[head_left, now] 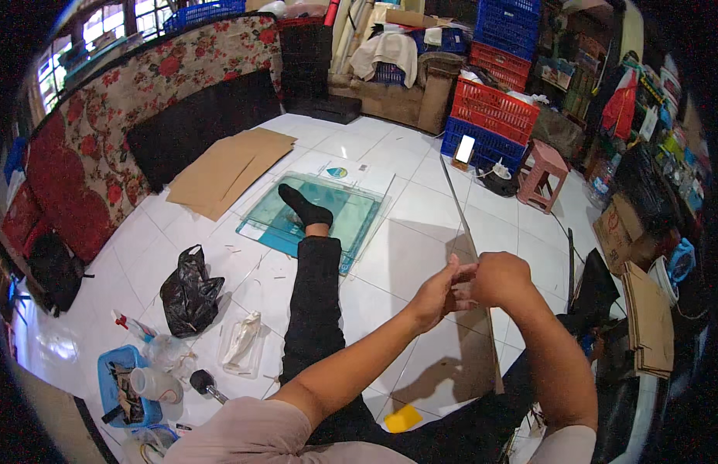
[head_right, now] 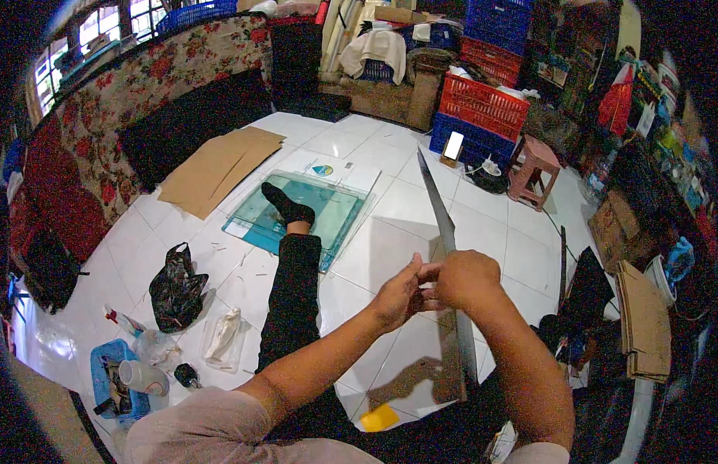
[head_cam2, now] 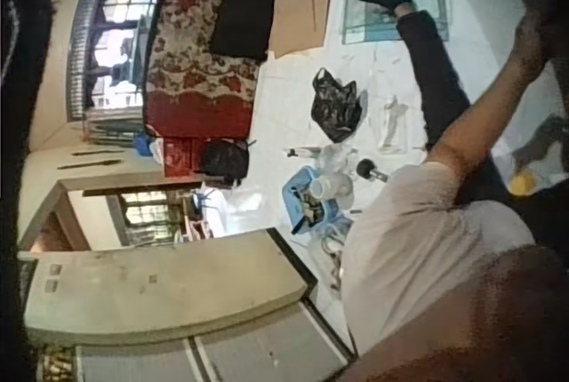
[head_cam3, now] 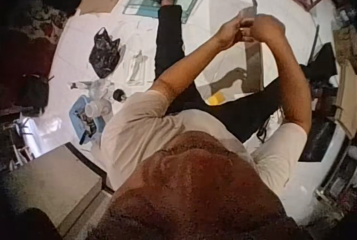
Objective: Assembling a cardboard box by folding and applying adhesive/backing.
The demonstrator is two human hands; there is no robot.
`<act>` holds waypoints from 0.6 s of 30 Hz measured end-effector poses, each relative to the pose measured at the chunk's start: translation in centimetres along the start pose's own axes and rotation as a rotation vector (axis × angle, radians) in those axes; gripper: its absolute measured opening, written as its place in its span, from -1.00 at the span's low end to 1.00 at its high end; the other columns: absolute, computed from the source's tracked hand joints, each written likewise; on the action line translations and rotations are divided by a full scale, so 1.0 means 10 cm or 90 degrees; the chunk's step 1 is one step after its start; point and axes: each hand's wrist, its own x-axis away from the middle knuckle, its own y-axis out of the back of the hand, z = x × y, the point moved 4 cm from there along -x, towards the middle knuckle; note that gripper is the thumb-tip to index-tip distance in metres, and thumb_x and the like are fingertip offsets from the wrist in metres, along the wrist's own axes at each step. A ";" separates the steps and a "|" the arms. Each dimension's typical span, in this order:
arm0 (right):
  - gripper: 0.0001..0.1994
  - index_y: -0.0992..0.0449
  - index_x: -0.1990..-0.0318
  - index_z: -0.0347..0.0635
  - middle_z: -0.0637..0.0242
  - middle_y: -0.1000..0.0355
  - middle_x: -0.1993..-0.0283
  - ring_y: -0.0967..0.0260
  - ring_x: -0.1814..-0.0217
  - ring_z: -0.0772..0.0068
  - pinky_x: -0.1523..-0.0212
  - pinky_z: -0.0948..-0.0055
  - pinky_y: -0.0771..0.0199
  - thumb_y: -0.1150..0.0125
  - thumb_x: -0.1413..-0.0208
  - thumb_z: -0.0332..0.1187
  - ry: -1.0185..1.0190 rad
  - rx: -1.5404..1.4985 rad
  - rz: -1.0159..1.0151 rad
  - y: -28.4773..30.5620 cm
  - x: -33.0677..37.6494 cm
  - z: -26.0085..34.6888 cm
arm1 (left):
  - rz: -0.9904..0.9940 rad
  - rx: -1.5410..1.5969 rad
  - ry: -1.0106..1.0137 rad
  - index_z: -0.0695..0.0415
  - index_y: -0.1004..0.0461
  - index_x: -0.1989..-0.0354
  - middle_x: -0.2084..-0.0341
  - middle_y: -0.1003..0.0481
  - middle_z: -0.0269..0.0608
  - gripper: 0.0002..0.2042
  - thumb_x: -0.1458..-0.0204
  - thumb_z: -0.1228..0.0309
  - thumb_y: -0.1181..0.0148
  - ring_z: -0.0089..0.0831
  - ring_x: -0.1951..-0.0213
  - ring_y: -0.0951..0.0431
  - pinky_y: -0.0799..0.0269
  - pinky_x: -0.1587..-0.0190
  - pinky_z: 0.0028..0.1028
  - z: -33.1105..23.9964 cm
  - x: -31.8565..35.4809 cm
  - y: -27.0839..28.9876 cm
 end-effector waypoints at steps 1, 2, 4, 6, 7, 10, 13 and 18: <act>-0.34 -0.58 0.09 -0.25 0.06 -0.58 0.11 -0.55 0.06 0.05 0.04 0.18 -0.54 -0.36 0.16 0.18 -0.002 0.025 -0.026 0.00 -0.07 -0.01 | 0.008 -0.004 0.019 0.17 -0.32 -0.23 -0.05 -0.42 -0.19 -0.30 -0.24 -0.23 0.18 -0.33 0.04 -0.51 -0.44 0.00 -0.36 0.05 0.00 0.03; -0.43 -0.60 0.14 -0.24 0.05 -0.58 0.14 -0.56 0.08 0.06 0.06 0.17 -0.55 -0.37 0.13 0.10 -0.004 0.051 -0.053 0.02 -0.12 -0.01 | 0.017 -0.007 0.039 0.14 -0.33 -0.24 -0.05 -0.41 -0.21 -0.32 -0.25 -0.22 0.17 -0.38 0.06 -0.50 -0.44 0.04 -0.41 0.10 0.02 0.07; -0.58 -0.65 0.23 -0.25 0.04 -0.59 0.21 -0.59 0.15 0.06 0.12 0.16 -0.59 -0.36 0.10 -0.06 -0.053 0.046 -0.067 0.04 -0.19 -0.08 | 0.001 -0.035 0.056 0.10 -0.31 -0.26 -0.09 -0.38 -0.22 -0.32 -0.23 -0.23 0.14 -0.40 0.07 -0.50 -0.44 0.07 -0.43 0.21 0.06 0.20; -0.69 -0.64 0.25 -0.28 0.00 -0.59 0.21 -0.58 0.15 0.01 0.10 0.13 -0.58 -0.23 0.05 -0.23 -0.060 0.018 -0.141 0.08 -0.30 -0.31 | -0.085 -0.075 0.104 0.08 -0.30 -0.27 -0.08 -0.37 -0.22 -0.32 -0.20 -0.23 0.09 -0.40 0.06 -0.49 -0.44 0.07 -0.42 0.40 0.09 0.39; -0.73 -0.64 0.28 -0.30 -0.07 -0.57 0.22 -0.57 0.18 -0.04 0.13 0.09 -0.57 -0.12 0.06 -0.34 -0.082 0.003 -0.159 0.15 -0.30 -0.39 | -0.125 -0.074 0.126 0.08 -0.34 -0.22 -0.07 -0.38 -0.22 -0.32 -0.15 -0.24 0.00 -0.39 0.09 -0.49 -0.43 0.08 -0.41 0.53 0.11 0.50; -0.74 -0.63 0.28 -0.33 -0.11 -0.55 0.23 -0.55 0.20 -0.09 0.15 0.06 -0.55 -0.12 0.05 -0.35 -0.027 -0.007 -0.220 0.38 -0.37 -0.67 | -0.237 -0.072 0.242 0.09 -0.35 -0.20 -0.08 -0.35 -0.16 -0.39 -0.17 -0.15 -0.06 -0.30 0.09 -0.49 -0.43 0.00 -0.31 0.94 0.31 0.92; -0.76 -0.57 0.34 -0.36 -0.04 -0.50 0.39 -0.50 0.37 0.10 0.24 0.17 -0.48 -0.12 0.09 -0.36 -0.012 -0.175 -0.287 0.65 -0.24 -0.94 | -0.272 -0.051 0.341 0.04 -0.04 -0.38 -0.26 -0.14 -0.01 -0.12 -0.01 -0.23 -0.19 -0.12 -0.17 -0.25 -0.30 -0.08 -0.11 1.45 0.57 1.45; -0.76 -0.57 0.30 -0.34 0.11 -0.49 0.42 -0.43 0.42 0.35 0.27 0.33 -0.42 -0.14 0.09 -0.35 -0.014 -0.335 -0.279 1.16 0.47 -1.08 | -0.322 0.093 0.408 -0.12 0.42 -0.50 -0.45 0.29 0.18 0.09 0.03 -0.33 -0.11 0.18 -0.36 0.05 0.15 -0.34 0.12 1.46 0.85 1.53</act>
